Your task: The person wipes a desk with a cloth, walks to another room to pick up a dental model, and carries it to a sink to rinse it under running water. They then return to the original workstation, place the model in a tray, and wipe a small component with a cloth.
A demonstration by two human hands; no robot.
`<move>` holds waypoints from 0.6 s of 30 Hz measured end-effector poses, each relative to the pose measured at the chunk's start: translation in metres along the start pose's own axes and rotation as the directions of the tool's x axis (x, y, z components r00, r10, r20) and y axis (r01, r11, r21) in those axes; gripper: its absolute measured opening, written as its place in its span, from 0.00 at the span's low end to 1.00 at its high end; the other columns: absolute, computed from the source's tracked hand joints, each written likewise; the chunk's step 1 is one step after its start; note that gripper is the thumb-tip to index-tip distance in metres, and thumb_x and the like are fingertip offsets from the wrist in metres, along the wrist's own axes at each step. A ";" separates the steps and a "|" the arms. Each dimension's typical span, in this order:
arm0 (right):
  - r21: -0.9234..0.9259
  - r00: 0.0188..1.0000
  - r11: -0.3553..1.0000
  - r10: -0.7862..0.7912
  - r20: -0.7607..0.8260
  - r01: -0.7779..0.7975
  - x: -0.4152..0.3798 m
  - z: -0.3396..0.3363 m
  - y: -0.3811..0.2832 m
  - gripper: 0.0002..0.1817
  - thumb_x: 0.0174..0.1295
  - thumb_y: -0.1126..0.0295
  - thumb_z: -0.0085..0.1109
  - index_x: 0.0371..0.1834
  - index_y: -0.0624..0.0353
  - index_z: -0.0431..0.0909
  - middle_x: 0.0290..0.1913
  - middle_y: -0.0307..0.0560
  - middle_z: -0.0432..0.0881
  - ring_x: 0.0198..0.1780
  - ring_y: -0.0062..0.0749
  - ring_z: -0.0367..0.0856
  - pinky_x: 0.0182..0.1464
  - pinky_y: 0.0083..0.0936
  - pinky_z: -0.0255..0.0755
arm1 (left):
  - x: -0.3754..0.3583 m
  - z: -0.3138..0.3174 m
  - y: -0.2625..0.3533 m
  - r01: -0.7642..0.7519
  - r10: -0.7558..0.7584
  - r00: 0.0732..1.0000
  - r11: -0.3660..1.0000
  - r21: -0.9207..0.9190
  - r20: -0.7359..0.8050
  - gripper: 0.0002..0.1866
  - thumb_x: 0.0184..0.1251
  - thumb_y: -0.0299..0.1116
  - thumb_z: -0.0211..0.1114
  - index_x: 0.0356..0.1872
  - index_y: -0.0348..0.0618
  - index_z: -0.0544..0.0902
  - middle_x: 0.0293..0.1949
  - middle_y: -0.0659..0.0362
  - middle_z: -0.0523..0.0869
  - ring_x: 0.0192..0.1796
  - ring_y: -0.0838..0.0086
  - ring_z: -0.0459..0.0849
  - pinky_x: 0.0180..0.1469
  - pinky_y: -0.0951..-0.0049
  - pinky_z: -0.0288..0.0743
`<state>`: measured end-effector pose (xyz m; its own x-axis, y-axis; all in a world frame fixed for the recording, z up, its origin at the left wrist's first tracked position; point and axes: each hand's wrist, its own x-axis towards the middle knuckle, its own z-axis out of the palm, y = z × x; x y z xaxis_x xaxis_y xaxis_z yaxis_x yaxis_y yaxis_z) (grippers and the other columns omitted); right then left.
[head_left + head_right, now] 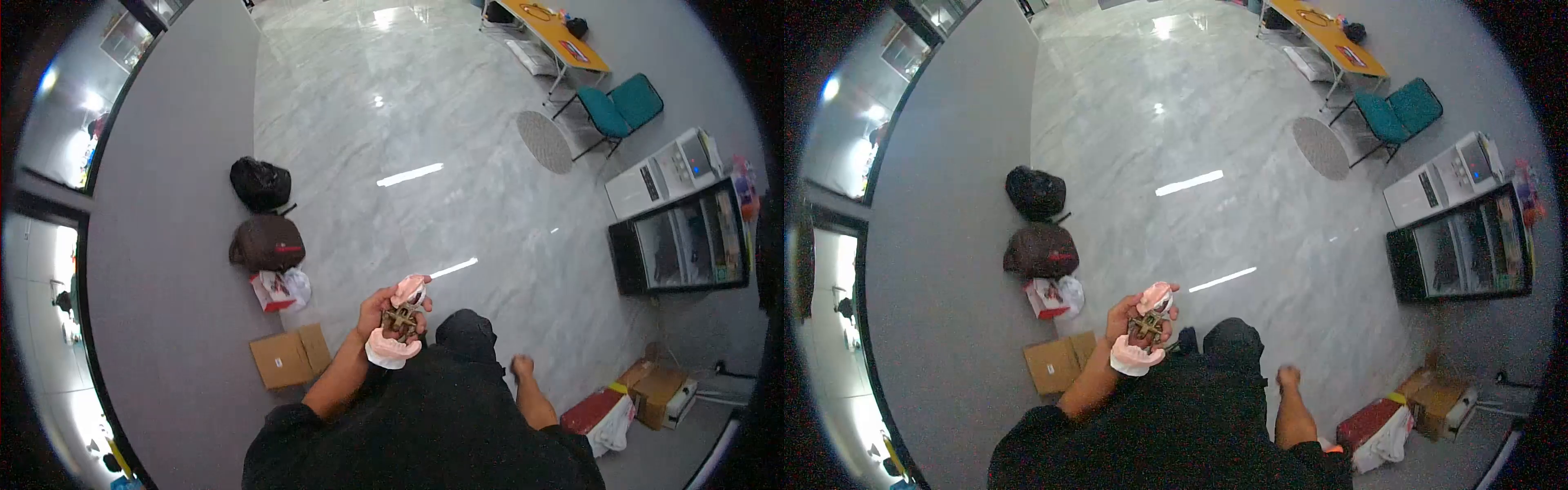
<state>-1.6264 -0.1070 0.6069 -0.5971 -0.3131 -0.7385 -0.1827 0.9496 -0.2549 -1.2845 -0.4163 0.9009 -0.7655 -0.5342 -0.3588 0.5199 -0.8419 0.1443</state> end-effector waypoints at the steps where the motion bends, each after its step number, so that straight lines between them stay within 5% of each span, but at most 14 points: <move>1: -0.151 0.993 0.986 -0.055 0.107 0.071 0.044 0.018 0.065 0.08 0.54 0.68 0.62 0.22 0.59 0.82 0.23 0.49 0.82 0.27 0.38 0.82 0.34 0.42 0.75 | 0.010 -0.012 0.025 -0.024 0.024 0.999 1.000 0.005 0.023 0.32 0.73 0.49 0.49 0.71 0.39 0.62 0.48 0.44 0.79 0.36 0.55 0.87 0.28 0.62 0.84; 3: -0.388 0.935 0.877 -0.162 0.317 0.284 0.132 0.058 0.187 0.09 0.54 0.69 0.62 0.18 0.57 0.81 0.19 0.47 0.80 0.24 0.37 0.81 0.30 0.40 0.74 | 0.031 -0.041 0.054 -0.056 0.057 0.997 0.998 -0.017 0.048 0.33 0.73 0.49 0.50 0.71 0.39 0.62 0.47 0.44 0.79 0.36 0.55 0.87 0.28 0.61 0.84; 5: -0.764 0.851 0.378 -0.280 0.444 0.523 0.096 0.067 0.174 0.11 0.54 0.70 0.63 0.16 0.52 0.75 0.22 0.48 0.81 0.26 0.36 0.82 0.31 0.37 0.75 | 0.039 -0.078 0.077 -0.103 0.104 0.994 0.994 -0.038 0.022 0.33 0.72 0.49 0.50 0.71 0.38 0.62 0.47 0.44 0.79 0.35 0.55 0.87 0.28 0.61 0.84; 6: -0.760 0.848 0.375 -0.250 0.468 0.530 0.093 0.073 0.154 0.08 0.54 0.69 0.63 0.19 0.52 0.77 0.25 0.48 0.82 0.30 0.37 0.83 0.33 0.37 0.76 | 0.044 -0.090 0.088 -0.130 0.132 0.990 0.990 -0.050 0.045 0.33 0.72 0.49 0.50 0.71 0.38 0.62 0.47 0.44 0.79 0.35 0.55 0.87 0.28 0.61 0.84; 8: -0.627 0.926 0.707 -0.106 0.363 0.327 0.115 0.083 0.103 0.04 0.55 0.66 0.62 0.26 0.52 0.81 0.31 0.48 0.84 0.36 0.38 0.84 0.37 0.39 0.77 | 0.058 -0.103 0.104 -0.200 0.206 0.975 0.977 -0.074 0.079 0.33 0.72 0.49 0.50 0.71 0.38 0.62 0.47 0.43 0.79 0.34 0.54 0.87 0.28 0.60 0.84; 10: -0.161 0.978 0.986 0.081 0.190 -0.051 0.158 0.091 0.035 0.07 0.55 0.64 0.62 0.33 0.53 0.85 0.37 0.48 0.86 0.42 0.40 0.85 0.41 0.41 0.78 | 0.074 -0.116 0.121 -0.279 0.283 0.959 0.954 -0.107 0.026 0.33 0.74 0.49 0.50 0.72 0.37 0.61 0.47 0.43 0.79 0.35 0.53 0.87 0.27 0.60 0.85; 12: -0.141 0.984 0.983 -0.099 0.150 0.120 0.223 0.095 -0.043 0.12 0.55 0.62 0.62 0.39 0.53 0.88 0.42 0.48 0.89 0.49 0.42 0.86 0.46 0.42 0.79 | 0.070 -0.129 0.137 -0.314 0.324 0.945 0.935 -0.164 0.036 0.33 0.74 0.49 0.50 0.72 0.37 0.60 0.47 0.42 0.79 0.35 0.53 0.87 0.27 0.60 0.85; 13: -0.595 0.930 0.715 -0.275 0.243 0.367 0.243 0.080 -0.124 0.12 0.55 0.62 0.62 0.37 0.56 0.88 0.43 0.52 0.88 0.46 0.43 0.87 0.45 0.43 0.80 | 0.074 -0.124 0.147 -0.341 0.353 0.934 0.924 -0.172 0.049 0.33 0.75 0.50 0.50 0.72 0.37 0.61 0.47 0.42 0.79 0.35 0.53 0.87 0.27 0.60 0.86; 14: -0.869 0.837 0.209 -0.439 0.326 0.448 0.263 0.064 -0.209 0.13 0.54 0.63 0.62 0.35 0.58 0.88 0.43 0.56 0.88 0.43 0.45 0.88 0.44 0.44 0.80 | 0.078 -0.124 0.156 -0.361 0.373 0.926 0.919 -0.161 0.052 0.33 0.75 0.50 0.50 0.72 0.37 0.61 0.47 0.42 0.79 0.36 0.53 0.87 0.27 0.60 0.86; 15: -0.626 0.917 0.701 -0.395 0.058 0.342 0.251 0.054 -0.293 0.12 0.56 0.65 0.58 0.35 0.59 0.86 0.37 0.56 0.87 0.41 0.45 0.87 0.42 0.43 0.79 | 0.083 -0.125 0.168 -0.388 0.400 0.915 0.909 -0.150 0.054 0.33 0.75 0.50 0.50 0.72 0.37 0.61 0.47 0.43 0.79 0.36 0.53 0.87 0.27 0.60 0.86; 16: -0.126 0.923 0.946 -0.320 -0.215 0.299 0.235 0.042 -0.380 0.11 0.57 0.67 0.54 0.34 0.60 0.84 0.31 0.57 0.86 0.39 0.45 0.87 0.41 0.43 0.77 | 0.089 -0.127 0.183 -0.402 0.414 0.908 0.905 -0.139 0.067 0.34 0.75 0.50 0.50 0.72 0.37 0.60 0.48 0.43 0.78 0.36 0.53 0.87 0.27 0.60 0.86; 17: -0.181 0.798 0.837 -0.547 -0.252 0.516 0.254 0.039 -0.442 0.12 0.59 0.65 0.54 0.33 0.61 0.84 0.35 0.57 0.86 0.40 0.45 0.86 0.43 0.41 0.77 | 0.095 -0.129 0.198 -0.416 0.428 0.900 0.900 -0.129 0.080 0.34 0.75 0.51 0.51 0.73 0.38 0.60 0.48 0.43 0.78 0.36 0.53 0.87 0.27 0.61 0.86; 18: -0.177 0.751 0.782 -0.623 -0.219 0.598 0.262 0.032 -0.510 0.15 0.60 0.62 0.56 0.38 0.63 0.85 0.40 0.61 0.86 0.44 0.56 0.85 0.47 0.43 0.77 | 0.101 -0.131 0.214 -0.431 0.442 0.892 0.895 -0.119 0.093 0.35 0.74 0.51 0.51 0.73 0.38 0.59 0.48 0.43 0.78 0.37 0.54 0.87 0.27 0.61 0.86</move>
<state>-1.6647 -0.6741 0.5235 -0.5057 -0.8230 -0.2586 -0.6378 0.5585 -0.5304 -1.2010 -0.6402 0.7747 -0.4883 -0.8558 -0.1709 0.8401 -0.5140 0.1735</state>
